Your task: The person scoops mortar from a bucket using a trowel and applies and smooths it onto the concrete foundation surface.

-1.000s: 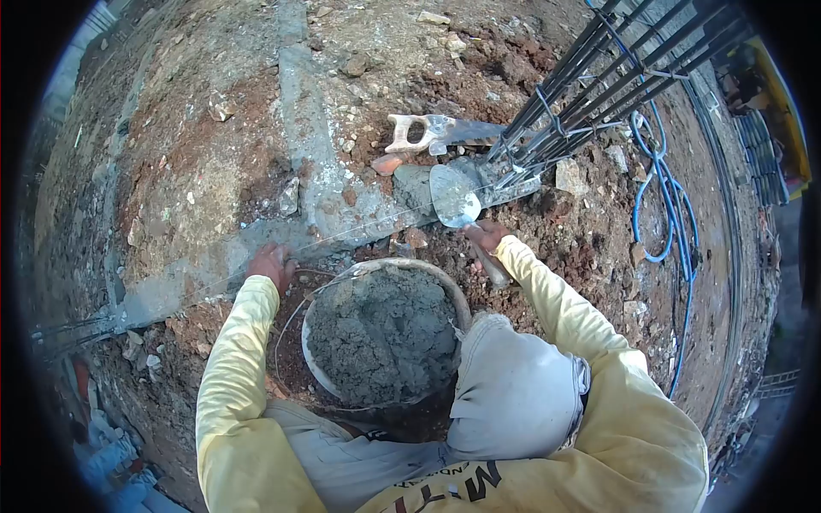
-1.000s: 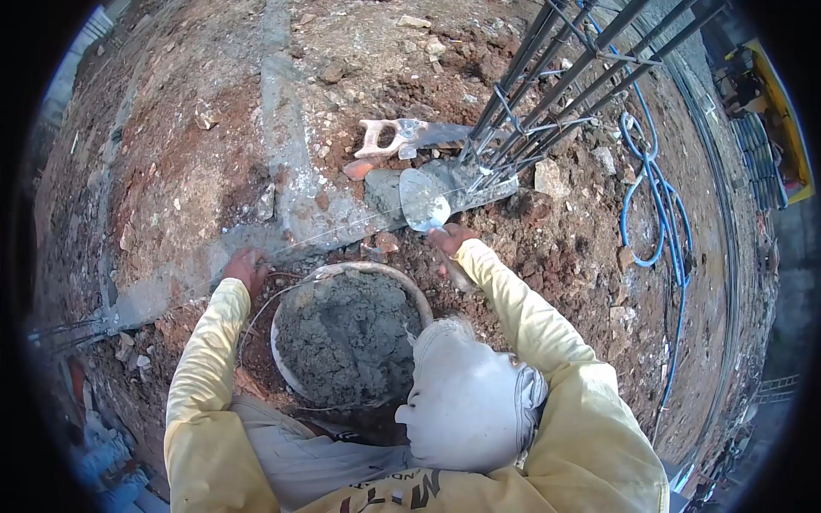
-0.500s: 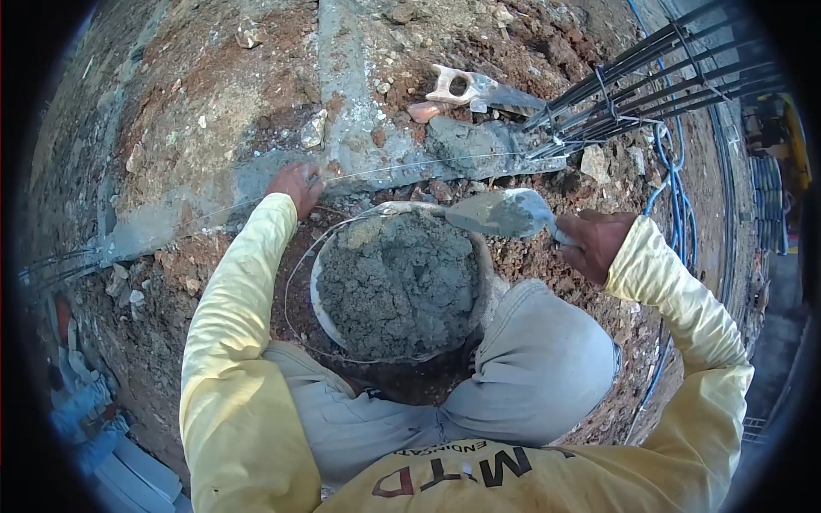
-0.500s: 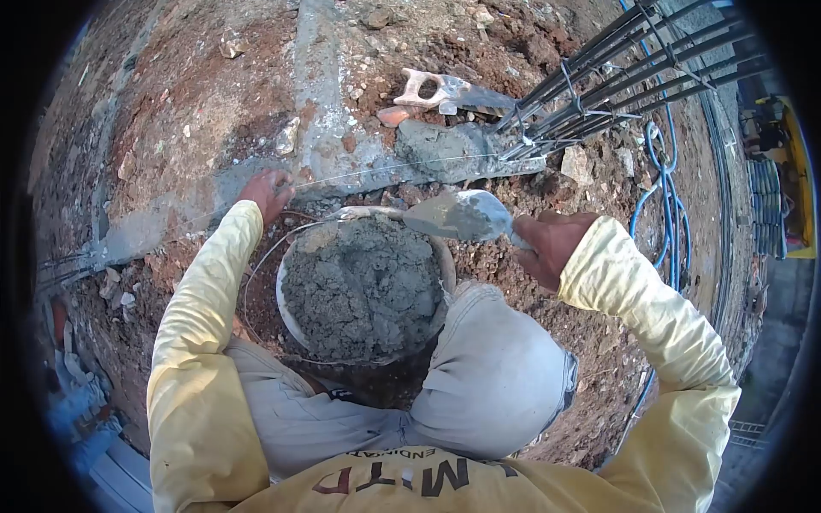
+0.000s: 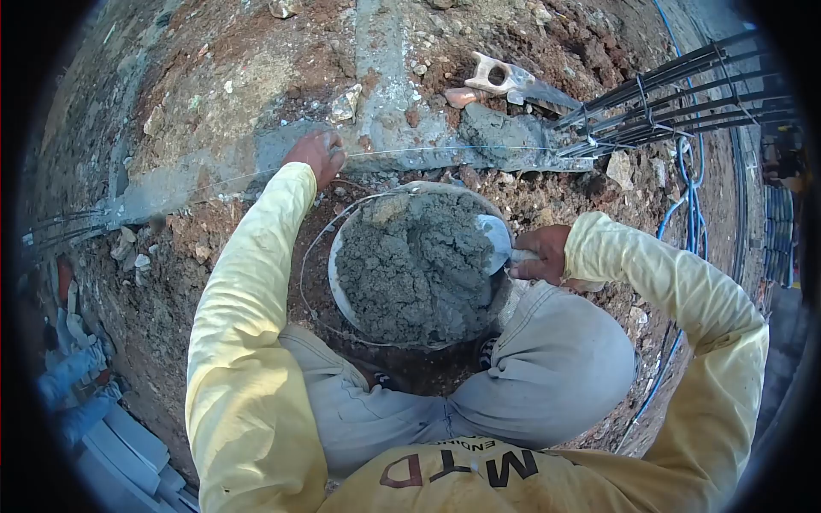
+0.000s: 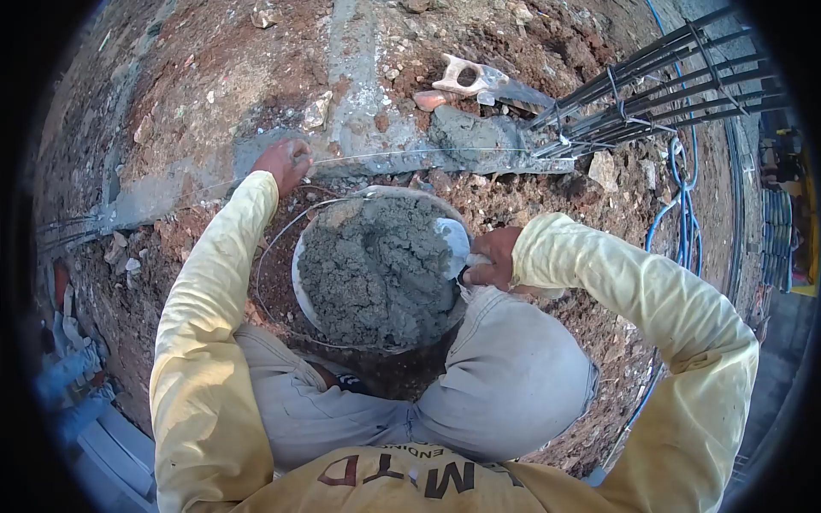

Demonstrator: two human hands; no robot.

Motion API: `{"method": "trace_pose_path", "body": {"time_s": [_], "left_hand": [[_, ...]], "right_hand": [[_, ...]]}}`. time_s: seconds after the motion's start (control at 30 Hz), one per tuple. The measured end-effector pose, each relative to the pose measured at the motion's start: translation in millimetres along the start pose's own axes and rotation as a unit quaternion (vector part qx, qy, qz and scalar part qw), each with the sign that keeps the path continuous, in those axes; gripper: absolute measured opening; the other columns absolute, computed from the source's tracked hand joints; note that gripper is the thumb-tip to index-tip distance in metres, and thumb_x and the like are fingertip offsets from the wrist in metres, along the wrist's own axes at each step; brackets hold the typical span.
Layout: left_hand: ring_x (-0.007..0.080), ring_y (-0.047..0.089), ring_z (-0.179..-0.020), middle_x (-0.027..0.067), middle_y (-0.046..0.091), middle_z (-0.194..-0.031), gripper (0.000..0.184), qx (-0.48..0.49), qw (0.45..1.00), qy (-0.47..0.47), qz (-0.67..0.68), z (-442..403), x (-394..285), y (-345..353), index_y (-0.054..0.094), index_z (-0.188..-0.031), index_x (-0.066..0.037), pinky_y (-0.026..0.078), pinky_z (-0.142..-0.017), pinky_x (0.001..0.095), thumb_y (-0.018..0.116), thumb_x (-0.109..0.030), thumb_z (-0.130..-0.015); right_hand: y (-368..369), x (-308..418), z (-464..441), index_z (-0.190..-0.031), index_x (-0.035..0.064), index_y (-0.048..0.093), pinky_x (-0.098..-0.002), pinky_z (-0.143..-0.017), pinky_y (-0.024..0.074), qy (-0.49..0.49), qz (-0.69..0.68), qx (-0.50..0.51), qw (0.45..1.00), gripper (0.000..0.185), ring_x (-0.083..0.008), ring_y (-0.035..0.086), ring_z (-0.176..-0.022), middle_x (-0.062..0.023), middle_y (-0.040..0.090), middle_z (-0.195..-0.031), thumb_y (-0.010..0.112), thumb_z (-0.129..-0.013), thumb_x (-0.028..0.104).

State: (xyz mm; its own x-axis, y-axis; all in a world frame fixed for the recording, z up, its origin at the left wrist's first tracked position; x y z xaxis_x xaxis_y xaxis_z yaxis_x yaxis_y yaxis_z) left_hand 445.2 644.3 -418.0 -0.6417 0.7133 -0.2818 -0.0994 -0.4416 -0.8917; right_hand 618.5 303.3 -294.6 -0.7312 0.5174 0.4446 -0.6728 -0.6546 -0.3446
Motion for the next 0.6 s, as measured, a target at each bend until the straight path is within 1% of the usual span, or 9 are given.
{"method": "trace_pose_path", "body": {"time_s": [0.07, 0.1, 0.17, 0.27, 0.33, 0.4, 0.5, 0.57, 0.6], "left_hand": [[0.0374, 0.044, -0.133, 0.0207, 0.049, -0.141, 0.04, 0.017, 1.0, -0.02, -0.013, -4, -3, 2, 0.059, -0.126, -0.013, 0.036, -0.111, 0.0439, 0.059, -0.033, -0.091], [0.0374, 0.042, -0.134, 0.0206, 0.048, -0.143, 0.041, 0.02, 0.999, -0.029, -0.011, -1, -3, 2, 0.058, -0.127, -0.014, 0.035, -0.112, 0.044, 0.059, -0.033, -0.092], [0.038, 0.041, -0.135, 0.0212, 0.048, -0.143, 0.041, 0.005, 0.999, -0.031, -0.021, -6, -4, 6, 0.057, -0.13, -0.019, 0.034, -0.113, 0.0443, 0.059, -0.034, -0.091], [0.0389, 0.04, -0.136, 0.0225, 0.047, -0.143, 0.042, 0.014, 1.0, 0.017, -0.016, -11, -7, 8, 0.059, -0.128, -0.015, 0.033, -0.114, 0.0451, 0.059, -0.034, -0.091], [0.0393, 0.041, -0.134, 0.0197, 0.049, -0.143, 0.042, -0.022, 0.999, 0.013, -0.019, -16, 9, 18, 0.06, -0.127, -0.013, 0.033, -0.114, 0.0455, 0.059, -0.035, -0.091], [0.0396, 0.042, -0.133, 0.0194, 0.05, -0.142, 0.043, -0.008, 1.0, 0.009, -0.025, -14, 7, 19, 0.059, -0.128, -0.014, 0.033, -0.113, 0.0455, 0.06, -0.035, -0.091], [0.0397, 0.044, -0.131, 0.0193, 0.052, -0.139, 0.042, -0.005, 0.999, 0.011, -0.033, -9, 0, 17, 0.059, -0.129, -0.016, 0.035, -0.112, 0.0457, 0.061, -0.034, -0.091], [0.0395, 0.045, -0.131, 0.0197, 0.052, -0.139, 0.042, -0.003, 0.999, 0.007, -0.035, -7, 0, 17, 0.06, -0.129, -0.017, 0.035, -0.112, 0.0457, 0.061, -0.034, -0.091], [0.0396, 0.045, -0.131, 0.02, 0.052, -0.139, 0.042, -0.003, 0.999, 0.007, -0.037, -7, 4, 21, 0.06, -0.129, -0.017, 0.035, -0.112, 0.0457, 0.061, -0.034, -0.091]], "right_hand": [[19, 3, -27, -0.114, 0.003, 0.065, -0.0424, -0.082, 0.0509, -0.03, -0.039, 0.02, 0.999, 0.043, -0.0337, 0.067, -0.094, -0.0195, 0.069, -0.098, 0.065, -0.09, 0.039], [27, 12, -41, -0.112, 0.0038, 0.065, -0.0431, -0.082, 0.0512, -0.068, 0.021, -0.015, 0.997, 0.046, -0.0355, 0.067, -0.094, -0.0208, 0.069, -0.098, 0.064, -0.089, 0.044], [27, 17, -40, -0.108, 0.0038, 0.065, -0.0441, -0.084, 0.0518, -0.067, 0.002, -0.043, 0.997, 0.049, -0.0394, 0.066, -0.096, -0.022, 0.068, -0.1, 0.063, -0.088, 0.049], [21, 8, -12, -0.113, 0.0067, 0.063, -0.0471, -0.085, 0.0515, -0.042, 0.019, -0.045, 0.998, 0.048, -0.0414, 0.065, -0.096, -0.0213, 0.068, -0.1, 0.063, -0.089, 0.047], [15, -1, 2, -0.116, 0.0082, 0.062, -0.0472, -0.084, 0.052, -0.065, 0.032, -0.063, 0.995, 0.046, -0.0412, 0.066, -0.093, -0.0208, 0.069, -0.099, 0.063, -0.09, 0.046], [9, -16, 10, -0.119, 0.009, 0.062, -0.0467, -0.084, 0.0524, -0.105, 0.053, -0.093, 0.989, 0.045, -0.0403, 0.067, -0.091, -0.02, 0.069, -0.098, 0.063, -0.091, 0.044], [-14, -13, 37, -0.124, 0.0085, 0.059, -0.0437, -0.083, 0.0533, -0.081, 0.005, -0.015, 0.997, 0.046, -0.035, 0.068, -0.091, -0.0177, 0.069, -0.099, 0.063, -0.092, 0.042], [-22, -18, 48, -0.128, 0.0075, 0.056, -0.0372, -0.079, 0.0545, -0.111, -0.022, -0.039, 0.993, 0.049, -0.0251, 0.069, -0.089, -0.0147, 0.069, -0.102, 0.061, -0.094, 0.043], [-28, -22, 53, -0.128, 0.0074, 0.056, -0.0366, -0.078, 0.0545, -0.076, -0.027, -0.026, 0.996, 0.05, -0.025, 0.07, -0.089, -0.0145, 0.07, -0.102, 0.061, -0.094, 0.043]]}}
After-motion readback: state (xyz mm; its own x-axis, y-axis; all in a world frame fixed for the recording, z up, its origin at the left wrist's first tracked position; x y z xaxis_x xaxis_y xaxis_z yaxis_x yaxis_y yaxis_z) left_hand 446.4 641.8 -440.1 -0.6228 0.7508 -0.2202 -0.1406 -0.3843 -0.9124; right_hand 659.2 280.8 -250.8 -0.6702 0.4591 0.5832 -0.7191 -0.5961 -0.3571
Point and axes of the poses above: each hand's wrist, its own z-axis away from the middle knuckle, its own y-axis out of the palm, x = y × z, the point moved 6 cm from there along -z, towards the middle knuckle
